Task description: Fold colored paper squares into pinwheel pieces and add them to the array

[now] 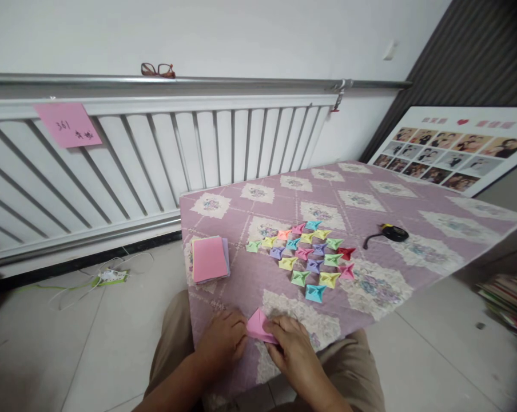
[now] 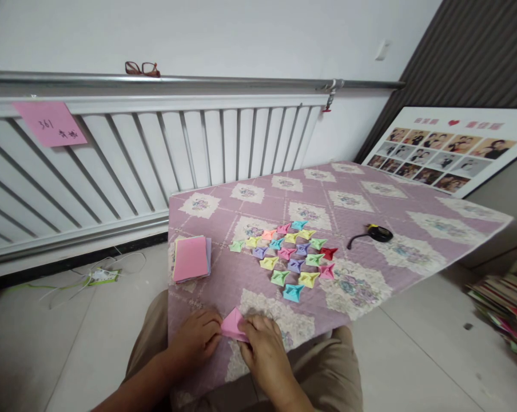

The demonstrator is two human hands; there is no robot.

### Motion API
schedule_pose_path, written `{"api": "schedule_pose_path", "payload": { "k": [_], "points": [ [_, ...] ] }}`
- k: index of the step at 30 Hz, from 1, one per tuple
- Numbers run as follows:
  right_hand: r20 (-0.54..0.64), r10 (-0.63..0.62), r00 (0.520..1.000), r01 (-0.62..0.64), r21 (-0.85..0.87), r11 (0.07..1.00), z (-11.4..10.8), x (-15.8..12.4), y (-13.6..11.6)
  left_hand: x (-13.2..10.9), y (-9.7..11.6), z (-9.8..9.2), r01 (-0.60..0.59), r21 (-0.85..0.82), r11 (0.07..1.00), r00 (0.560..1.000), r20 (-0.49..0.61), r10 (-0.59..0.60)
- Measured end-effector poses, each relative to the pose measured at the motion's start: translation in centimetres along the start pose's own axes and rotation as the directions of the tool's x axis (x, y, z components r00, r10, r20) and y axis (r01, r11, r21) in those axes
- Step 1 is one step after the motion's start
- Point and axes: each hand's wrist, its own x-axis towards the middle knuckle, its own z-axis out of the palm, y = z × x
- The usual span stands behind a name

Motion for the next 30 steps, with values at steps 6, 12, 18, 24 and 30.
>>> {"api": "schedule_pose_path", "payload": {
  "k": [6, 12, 18, 24, 30],
  "points": [
    [-0.011, 0.027, 1.0, -0.027, -0.028, 0.999, 0.2, 0.4, 0.0, -0.1, 0.3, 0.1, 0.14, -0.054, 0.989, 0.987, -0.074, -0.144],
    [-0.04, 0.057, 0.998, -0.058, -0.023, 0.998, 0.4, 0.7, 0.0, 0.3, 0.6, -0.2, 0.25, -0.034, 0.968, 0.966, -0.065, -0.251],
    [-0.125, 0.057, 0.991, -0.061, -0.029, 0.998, 1.2, 0.7, 0.5, 0.9, 1.0, -0.8, 0.292, -0.014, 0.956, 0.956, -0.021, -0.292],
    [-0.227, 0.06, 0.972, -0.08, -0.081, 0.993, 2.1, 0.7, 1.1, 1.1, 0.6, -0.5, 0.321, 0.012, 0.947, 0.947, -0.004, -0.321],
    [-0.288, 0.056, 0.956, -0.093, -0.115, 0.989, 2.2, 0.5, 1.2, 1.3, 0.3, -0.3, 0.313, 0.056, 0.948, 0.95, -0.012, -0.313]
  ]
}}
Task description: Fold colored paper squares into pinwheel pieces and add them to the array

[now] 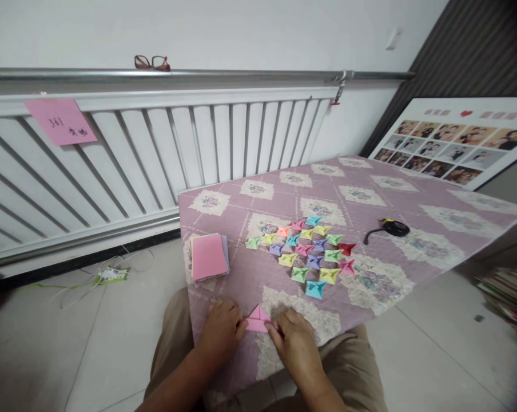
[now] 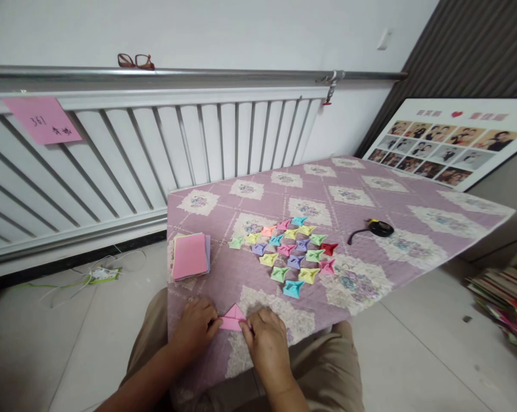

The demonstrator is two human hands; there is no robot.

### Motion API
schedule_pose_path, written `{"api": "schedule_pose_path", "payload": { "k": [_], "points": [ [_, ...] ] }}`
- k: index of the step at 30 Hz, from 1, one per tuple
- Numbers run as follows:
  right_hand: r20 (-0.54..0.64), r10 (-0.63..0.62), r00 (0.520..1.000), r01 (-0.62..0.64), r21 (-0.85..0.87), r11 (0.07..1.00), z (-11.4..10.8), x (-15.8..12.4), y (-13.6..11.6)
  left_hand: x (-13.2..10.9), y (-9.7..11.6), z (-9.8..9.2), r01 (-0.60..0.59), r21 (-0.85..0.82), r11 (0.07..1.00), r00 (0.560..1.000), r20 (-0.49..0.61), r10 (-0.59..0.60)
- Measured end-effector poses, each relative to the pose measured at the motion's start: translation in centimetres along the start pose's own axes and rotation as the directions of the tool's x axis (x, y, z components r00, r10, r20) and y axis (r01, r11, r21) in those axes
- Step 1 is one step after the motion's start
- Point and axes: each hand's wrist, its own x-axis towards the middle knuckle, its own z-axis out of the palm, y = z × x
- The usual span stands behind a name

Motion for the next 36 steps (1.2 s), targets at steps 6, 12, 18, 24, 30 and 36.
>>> {"api": "schedule_pose_path", "payload": {
  "k": [6, 12, 18, 24, 30, 36],
  "points": [
    [-0.029, -0.007, 1.0, 0.007, -0.008, 1.0, 0.1, 0.1, 0.0, 0.2, -0.2, 0.1, -0.021, 0.039, 0.999, 1.0, 0.007, 0.021],
    [-0.055, -0.002, 0.999, 0.001, -0.011, 1.0, 0.2, 0.1, 0.0, 0.1, -0.2, 0.3, -0.026, 0.058, 0.998, 1.0, -0.004, 0.026],
    [-0.078, 0.01, 0.997, -0.01, -0.005, 1.0, 0.6, -0.4, 0.2, -0.1, -0.4, 0.4, -0.115, 0.119, 0.986, 0.991, -0.053, 0.122],
    [-0.119, 0.002, 0.993, 0.0, 0.02, 1.0, 1.1, -0.7, 0.8, 0.1, -0.5, 0.3, -0.528, 0.34, 0.778, 0.838, 0.062, 0.542],
    [-0.214, -0.058, 0.975, 0.07, 0.05, 0.996, 0.7, -1.2, 1.0, 0.4, -0.7, 0.5, -0.602, 0.394, 0.695, 0.78, 0.1, 0.618],
    [-0.121, -0.281, 0.952, 0.281, -0.016, 0.96, 1.3, -3.8, -1.4, 0.2, -0.8, 0.5, -0.608, 0.341, 0.717, 0.788, 0.146, 0.599]
  ]
}}
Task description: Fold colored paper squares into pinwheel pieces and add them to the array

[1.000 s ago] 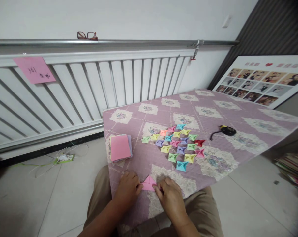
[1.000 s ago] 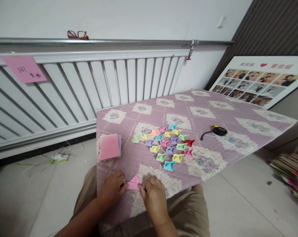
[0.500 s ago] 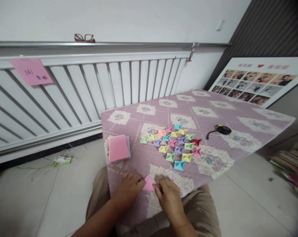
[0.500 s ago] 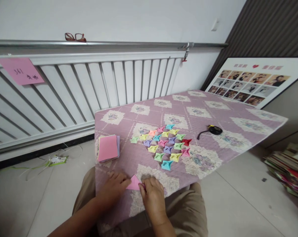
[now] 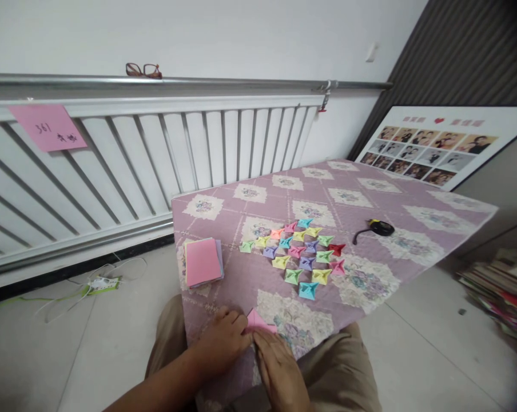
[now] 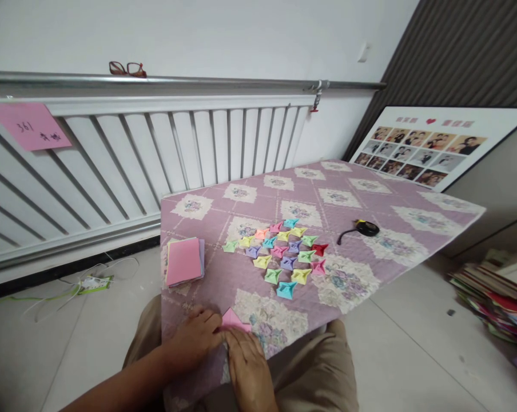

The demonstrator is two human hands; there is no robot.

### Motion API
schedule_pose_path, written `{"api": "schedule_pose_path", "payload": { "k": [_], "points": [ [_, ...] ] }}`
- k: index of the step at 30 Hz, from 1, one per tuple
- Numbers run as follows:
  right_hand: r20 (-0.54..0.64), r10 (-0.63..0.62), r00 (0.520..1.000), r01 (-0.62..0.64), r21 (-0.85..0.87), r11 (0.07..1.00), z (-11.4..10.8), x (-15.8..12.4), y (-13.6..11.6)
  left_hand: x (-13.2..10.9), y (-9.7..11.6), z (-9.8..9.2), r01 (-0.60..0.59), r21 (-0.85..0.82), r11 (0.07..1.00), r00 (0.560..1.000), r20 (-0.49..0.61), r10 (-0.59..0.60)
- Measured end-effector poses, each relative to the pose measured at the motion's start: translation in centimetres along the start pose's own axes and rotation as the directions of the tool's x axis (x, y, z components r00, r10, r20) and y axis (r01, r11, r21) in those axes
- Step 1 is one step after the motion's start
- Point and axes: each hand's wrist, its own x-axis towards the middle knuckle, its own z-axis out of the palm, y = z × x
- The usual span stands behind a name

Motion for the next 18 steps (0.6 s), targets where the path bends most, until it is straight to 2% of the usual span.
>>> {"api": "schedule_pose_path", "payload": {
  "k": [7, 13, 18],
  "points": [
    [0.058, -0.035, 0.998, 0.038, -0.054, 0.998, 0.7, -1.1, 0.0, -1.8, 0.1, -0.4, 0.096, -0.06, 0.994, 0.995, 0.007, -0.096],
    [0.054, -0.006, 0.999, 0.008, -0.031, 0.999, 0.2, -1.0, 0.7, -3.7, -0.3, 0.1, 0.187, -0.081, 0.979, 0.982, -0.001, -0.188],
    [0.037, 0.036, 0.999, -0.035, -0.027, 0.999, -0.7, -0.8, 1.4, -3.8, -0.1, 0.3, 0.231, -0.084, 0.969, 0.973, -0.006, -0.232]
  ]
}}
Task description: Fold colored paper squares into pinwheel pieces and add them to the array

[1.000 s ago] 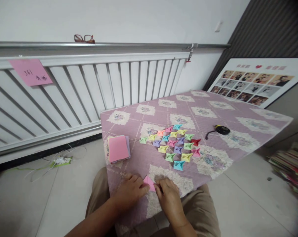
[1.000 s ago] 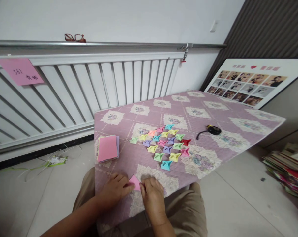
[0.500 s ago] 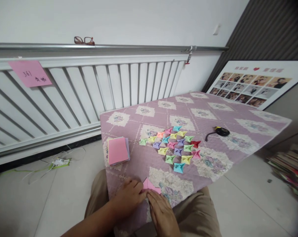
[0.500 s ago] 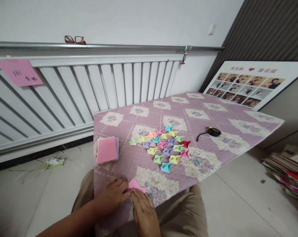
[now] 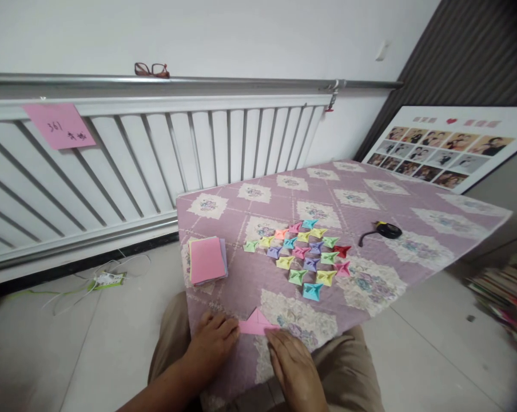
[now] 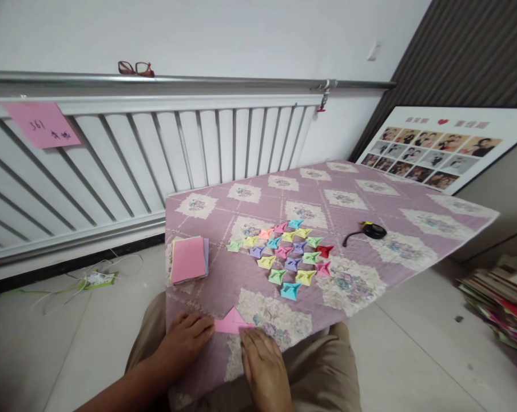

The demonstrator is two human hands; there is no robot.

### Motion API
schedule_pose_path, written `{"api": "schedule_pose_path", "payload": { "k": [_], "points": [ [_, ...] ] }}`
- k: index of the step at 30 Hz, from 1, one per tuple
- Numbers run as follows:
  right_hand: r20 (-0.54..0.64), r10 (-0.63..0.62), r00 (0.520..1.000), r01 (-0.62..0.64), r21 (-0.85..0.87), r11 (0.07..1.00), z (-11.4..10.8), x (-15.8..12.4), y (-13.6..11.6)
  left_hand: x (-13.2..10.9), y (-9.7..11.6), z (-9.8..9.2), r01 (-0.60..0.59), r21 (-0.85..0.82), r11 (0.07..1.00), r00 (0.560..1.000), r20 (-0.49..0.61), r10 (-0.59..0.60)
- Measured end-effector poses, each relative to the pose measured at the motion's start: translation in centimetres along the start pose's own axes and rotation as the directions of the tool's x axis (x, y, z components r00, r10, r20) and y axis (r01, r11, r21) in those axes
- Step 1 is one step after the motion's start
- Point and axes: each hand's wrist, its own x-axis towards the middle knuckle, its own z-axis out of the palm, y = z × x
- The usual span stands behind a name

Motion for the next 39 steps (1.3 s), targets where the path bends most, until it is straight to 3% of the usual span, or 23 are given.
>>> {"api": "schedule_pose_path", "payload": {
  "k": [4, 7, 11, 20, 25, 34, 39],
  "points": [
    [0.099, 0.078, 0.992, -0.084, 0.059, 0.995, -1.1, 1.8, 0.1, 1.2, 0.5, -0.8, 0.07, -0.005, 0.998, 0.995, 0.074, -0.07],
    [0.216, 0.121, 0.969, -0.142, 0.085, 0.986, -1.8, 3.6, 0.2, 2.4, 1.3, -1.6, 0.13, -0.019, 0.991, 0.989, 0.072, -0.129],
    [0.307, 0.104, 0.946, -0.142, 0.106, 0.984, -2.1, 5.2, 0.6, 3.6, 2.1, -1.8, 0.065, -0.08, 0.995, 0.995, 0.081, -0.059],
    [0.256, -0.059, 0.965, 0.065, -0.012, 0.998, -0.9, 5.4, 1.6, 3.9, 1.5, -1.0, 0.028, -0.067, 0.997, 0.993, 0.112, -0.021],
    [0.244, -0.107, 0.964, 0.114, -0.014, 0.993, -0.8, 5.4, 1.7, 4.2, 1.3, -1.4, -0.019, -0.041, 0.999, 0.993, 0.117, 0.024],
    [0.229, -0.104, 0.968, 0.102, 0.017, 0.995, -1.3, 5.5, 1.4, 4.0, 1.1, -1.6, -0.074, -0.006, 0.997, 0.992, 0.097, 0.075],
    [0.28, -0.047, 0.959, 0.037, 0.041, 0.998, -1.9, 5.8, 1.1, 4.0, 1.0, -1.5, -0.089, 0.005, 0.996, 0.992, 0.087, 0.088]
  ]
}}
